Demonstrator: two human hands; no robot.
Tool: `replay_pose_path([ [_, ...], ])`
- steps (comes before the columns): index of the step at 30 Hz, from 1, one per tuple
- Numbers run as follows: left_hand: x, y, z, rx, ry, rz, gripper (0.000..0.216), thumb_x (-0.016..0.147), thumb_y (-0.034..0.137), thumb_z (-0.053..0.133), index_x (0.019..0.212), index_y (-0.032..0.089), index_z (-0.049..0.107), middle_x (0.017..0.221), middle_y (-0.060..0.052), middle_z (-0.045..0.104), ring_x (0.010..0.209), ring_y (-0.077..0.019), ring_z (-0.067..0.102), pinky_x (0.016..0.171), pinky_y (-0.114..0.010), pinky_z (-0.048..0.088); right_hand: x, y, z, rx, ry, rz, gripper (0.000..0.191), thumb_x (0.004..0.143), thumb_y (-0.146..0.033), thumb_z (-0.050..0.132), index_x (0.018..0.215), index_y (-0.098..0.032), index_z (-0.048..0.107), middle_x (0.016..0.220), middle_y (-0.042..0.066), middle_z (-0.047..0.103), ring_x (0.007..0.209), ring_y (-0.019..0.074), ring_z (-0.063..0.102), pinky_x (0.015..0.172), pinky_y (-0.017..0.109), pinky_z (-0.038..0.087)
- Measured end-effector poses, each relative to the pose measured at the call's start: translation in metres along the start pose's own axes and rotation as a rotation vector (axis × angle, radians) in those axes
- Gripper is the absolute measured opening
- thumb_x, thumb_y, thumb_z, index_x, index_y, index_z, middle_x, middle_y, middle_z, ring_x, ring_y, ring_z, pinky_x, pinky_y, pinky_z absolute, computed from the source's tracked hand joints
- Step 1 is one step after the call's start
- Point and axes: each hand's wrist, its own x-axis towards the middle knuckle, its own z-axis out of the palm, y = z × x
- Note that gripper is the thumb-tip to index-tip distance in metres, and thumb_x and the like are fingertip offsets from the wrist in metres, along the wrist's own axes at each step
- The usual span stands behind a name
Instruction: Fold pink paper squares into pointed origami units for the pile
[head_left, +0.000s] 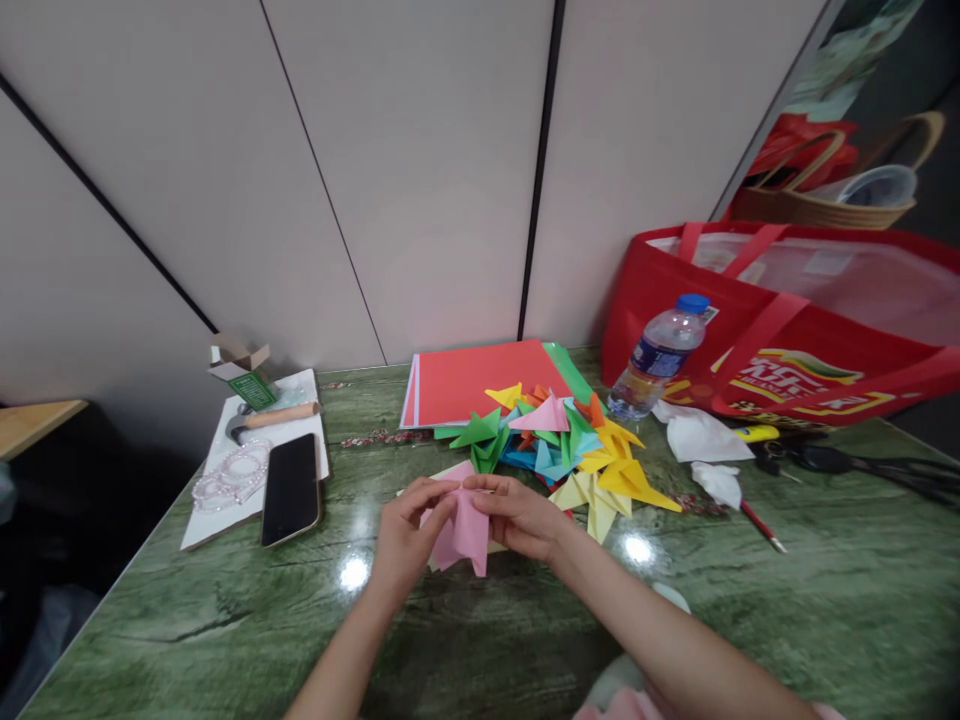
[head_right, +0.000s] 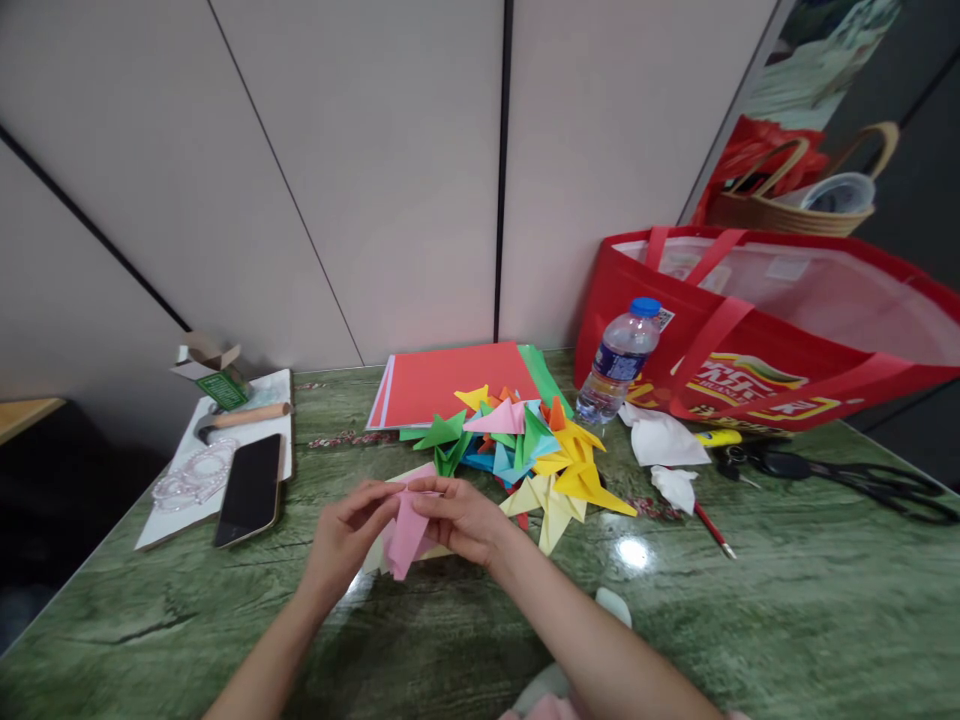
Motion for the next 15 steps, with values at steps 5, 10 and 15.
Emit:
replay_pose_path([
  [5,-0.0005,-0.0012,0.0016,-0.175,-0.026,-0.099,0.020,0.069,0.025,0.067,0.087,0.017,0.070,0.084,-0.006,0.063,0.078,-0.0170,0.058,0.069,-0.027,0.048,-0.0020,-0.0013,0.0064,-0.002,0.017,-0.033,0.035,0.050,-0.015,0.081,0.078,-0.012,0.061,0.070,0.000,0.068,0.061,0.0089,0.063,0.060,0.019,0.047],
  [10,-0.0008,-0.0029,0.0015,-0.224,-0.015,-0.109,0.023,0.067,0.023,0.067,0.089,0.017,0.069,0.083,-0.004,0.060,0.078,-0.0161,0.057,0.068,-0.025,0.047,-0.0023,0.0007,0.0076,-0.024,0.022,-0.013,0.037,0.049,-0.017,0.081,0.078,-0.014,0.059,0.072,0.000,0.067,0.063,0.0090,0.063,0.062,0.021,0.047],
  [15,-0.0016,-0.0032,0.0034,-0.190,0.025,-0.117,0.028,0.064,0.023,0.069,0.090,0.016,0.066,0.080,-0.005,0.063,0.075,-0.0159,0.058,0.067,-0.026,0.047,-0.0012,0.0043,0.0070,-0.094,0.060,-0.058,0.036,0.048,-0.019,0.082,0.077,-0.015,0.060,0.076,0.000,0.067,0.064,0.0098,0.061,0.062,0.023,0.046],
])
